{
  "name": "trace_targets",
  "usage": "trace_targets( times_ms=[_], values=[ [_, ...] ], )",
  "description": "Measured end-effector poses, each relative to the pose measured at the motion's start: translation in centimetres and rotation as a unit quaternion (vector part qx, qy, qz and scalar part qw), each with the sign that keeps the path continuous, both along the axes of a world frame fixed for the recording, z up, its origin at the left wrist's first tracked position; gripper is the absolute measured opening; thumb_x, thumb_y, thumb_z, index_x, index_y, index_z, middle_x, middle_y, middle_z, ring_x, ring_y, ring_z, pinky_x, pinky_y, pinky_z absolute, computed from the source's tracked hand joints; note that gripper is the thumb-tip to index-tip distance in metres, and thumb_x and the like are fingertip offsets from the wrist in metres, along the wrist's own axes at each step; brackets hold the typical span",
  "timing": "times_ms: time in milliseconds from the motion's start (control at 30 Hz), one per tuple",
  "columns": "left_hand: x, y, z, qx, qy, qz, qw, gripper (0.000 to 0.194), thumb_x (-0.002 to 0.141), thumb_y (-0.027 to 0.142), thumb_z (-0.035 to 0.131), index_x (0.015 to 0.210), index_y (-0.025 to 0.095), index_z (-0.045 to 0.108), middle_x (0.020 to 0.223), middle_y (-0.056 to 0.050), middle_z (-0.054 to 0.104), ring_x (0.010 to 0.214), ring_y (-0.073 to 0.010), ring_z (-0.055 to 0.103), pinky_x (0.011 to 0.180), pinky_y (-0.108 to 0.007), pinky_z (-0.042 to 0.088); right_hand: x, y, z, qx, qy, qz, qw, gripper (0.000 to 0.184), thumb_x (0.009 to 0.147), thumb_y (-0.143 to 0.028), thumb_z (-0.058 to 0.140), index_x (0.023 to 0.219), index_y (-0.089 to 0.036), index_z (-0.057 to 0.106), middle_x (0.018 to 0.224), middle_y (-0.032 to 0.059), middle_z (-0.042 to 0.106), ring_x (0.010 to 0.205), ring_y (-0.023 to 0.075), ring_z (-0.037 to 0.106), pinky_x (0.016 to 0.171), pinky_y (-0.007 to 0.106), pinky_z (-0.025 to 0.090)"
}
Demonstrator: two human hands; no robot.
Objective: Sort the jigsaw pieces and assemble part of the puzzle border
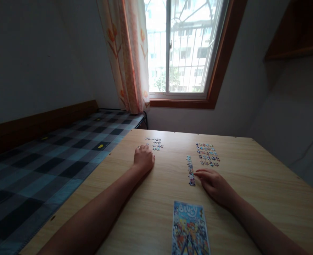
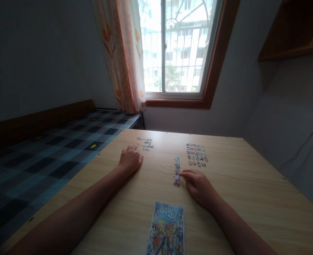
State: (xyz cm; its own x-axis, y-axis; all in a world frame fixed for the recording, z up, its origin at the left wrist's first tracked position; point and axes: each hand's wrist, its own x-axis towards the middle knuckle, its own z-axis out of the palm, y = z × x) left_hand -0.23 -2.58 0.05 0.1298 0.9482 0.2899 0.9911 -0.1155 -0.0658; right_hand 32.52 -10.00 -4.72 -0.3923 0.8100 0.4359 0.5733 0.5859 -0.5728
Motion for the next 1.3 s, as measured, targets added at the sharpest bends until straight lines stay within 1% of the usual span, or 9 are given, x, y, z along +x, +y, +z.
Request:
trace_targets(
  times_ms=[167, 233, 300, 400, 567, 700, 833, 1033, 1300],
  values=[
    [2.5, -1.3, -0.4, -0.009, -0.017, -0.203, 0.979, 0.025, 0.093, 0.025, 0.051, 0.090, 0.016, 0.074, 0.108, -0.014, 0.066, 0.108, -0.0282, 0.053, 0.097, -0.042, 0.044, -0.1, 0.3, -0.3, 0.049, -0.026, -0.049, 0.997, 0.034, 0.089, -0.018, 0.048, 0.110, -0.021, 0.073, 0.118, 0.0108, 0.068, 0.116, 0.0283, 0.058, 0.104, 0.049, 0.045],
    [3.4, -1.7, -0.6, -0.005, -0.018, -0.260, 0.965, 0.027, 0.096, 0.023, 0.048, 0.090, 0.017, 0.073, 0.109, -0.012, 0.067, 0.106, -0.0259, 0.054, 0.095, -0.040, 0.046, -0.2, 0.4, -0.3, 0.089, -0.052, -0.107, 0.989, 0.033, 0.087, -0.018, 0.049, 0.110, -0.021, 0.073, 0.119, 0.0108, 0.067, 0.124, 0.0315, 0.052, 0.111, 0.057, 0.036],
    [4.0, -1.9, -0.8, 0.005, -0.024, -0.280, 0.960, 0.028, 0.097, 0.023, 0.047, 0.091, 0.018, 0.074, 0.112, -0.011, 0.067, 0.107, -0.0255, 0.054, 0.094, -0.040, 0.047, -0.3, 0.3, -0.4, 0.120, -0.082, -0.154, 0.977, 0.033, 0.087, -0.018, 0.050, 0.110, -0.021, 0.073, 0.123, 0.0105, 0.065, 0.132, 0.0338, 0.044, 0.115, 0.061, 0.025],
    [4.4, -1.8, -0.9, 0.016, -0.032, -0.283, 0.959, 0.026, 0.096, 0.024, 0.049, 0.090, 0.018, 0.074, 0.112, -0.011, 0.067, 0.109, -0.0264, 0.053, 0.095, -0.041, 0.048, -0.8, 0.1, -0.3, 0.147, -0.129, -0.168, 0.966, 0.033, 0.088, -0.017, 0.050, 0.113, -0.021, 0.072, 0.133, 0.0099, 0.060, 0.140, 0.0340, 0.034, 0.118, 0.061, 0.018],
    [6.0, -1.0, -1.2, 0.010, -0.056, -0.266, 0.962, 0.026, 0.095, 0.025, 0.050, 0.088, 0.019, 0.074, 0.104, -0.010, 0.069, 0.105, -0.0255, 0.055, 0.092, -0.039, 0.049, -1.8, 0.7, -0.2, 0.153, -0.182, -0.173, 0.956, 0.036, 0.088, -0.016, 0.051, 0.119, -0.021, 0.069, 0.141, 0.0108, 0.053, 0.146, 0.0330, 0.025, 0.120, 0.059, 0.015],
    [8.5, 0.2, -1.6, -0.002, -0.108, -0.213, 0.971, 0.022, 0.092, 0.023, 0.052, 0.090, 0.018, 0.073, 0.101, -0.010, 0.069, 0.101, -0.0250, 0.057, 0.092, -0.038, 0.049, -2.8, 2.6, 0.2, 0.137, -0.196, -0.203, 0.950, 0.040, 0.088, -0.013, 0.050, 0.122, -0.021, 0.068, 0.143, 0.0103, 0.052, 0.146, 0.0315, 0.025, 0.120, 0.056, 0.014],
    [10.1, 1.7, -1.9, -0.011, -0.149, -0.185, 0.971, 0.023, 0.087, 0.018, 0.056, 0.105, 0.019, 0.070, 0.105, -0.008, 0.070, 0.102, -0.0244, 0.060, 0.093, -0.038, 0.047, -3.8, 4.9, 0.6, 0.119, -0.198, -0.225, 0.947, 0.042, 0.088, -0.011, 0.049, 0.124, -0.019, 0.067, 0.144, 0.0113, 0.051, 0.145, 0.0309, 0.026, 0.121, 0.055, 0.011],
    [10.1, 2.7, -2.2, -0.026, -0.178, -0.175, 0.968, 0.034, 0.083, 0.017, 0.057, 0.115, 0.021, 0.069, 0.108, -0.006, 0.071, 0.102, -0.0233, 0.060, 0.098, -0.037, 0.046, -4.3, 6.5, 0.7, 0.115, -0.189, -0.233, 0.947, 0.045, 0.083, -0.007, 0.050, 0.121, -0.022, 0.070, 0.144, 0.0089, 0.051, 0.146, 0.0303, 0.023, 0.121, 0.056, 0.008],
    [9.9, 2.9, -2.2, -0.031, -0.171, -0.187, 0.967, 0.022, 0.088, 0.025, 0.059, 0.100, 0.024, 0.077, 0.107, -0.007, 0.070, 0.103, -0.0256, 0.058, 0.097, -0.040, 0.046, -3.8, 6.6, 0.3, 0.102, -0.165, -0.210, 0.958, 0.045, 0.078, -0.008, 0.053, 0.113, -0.027, 0.074, 0.146, 0.0062, 0.050, 0.147, 0.0317, 0.021, 0.119, 0.061, 0.004]
  ],
)
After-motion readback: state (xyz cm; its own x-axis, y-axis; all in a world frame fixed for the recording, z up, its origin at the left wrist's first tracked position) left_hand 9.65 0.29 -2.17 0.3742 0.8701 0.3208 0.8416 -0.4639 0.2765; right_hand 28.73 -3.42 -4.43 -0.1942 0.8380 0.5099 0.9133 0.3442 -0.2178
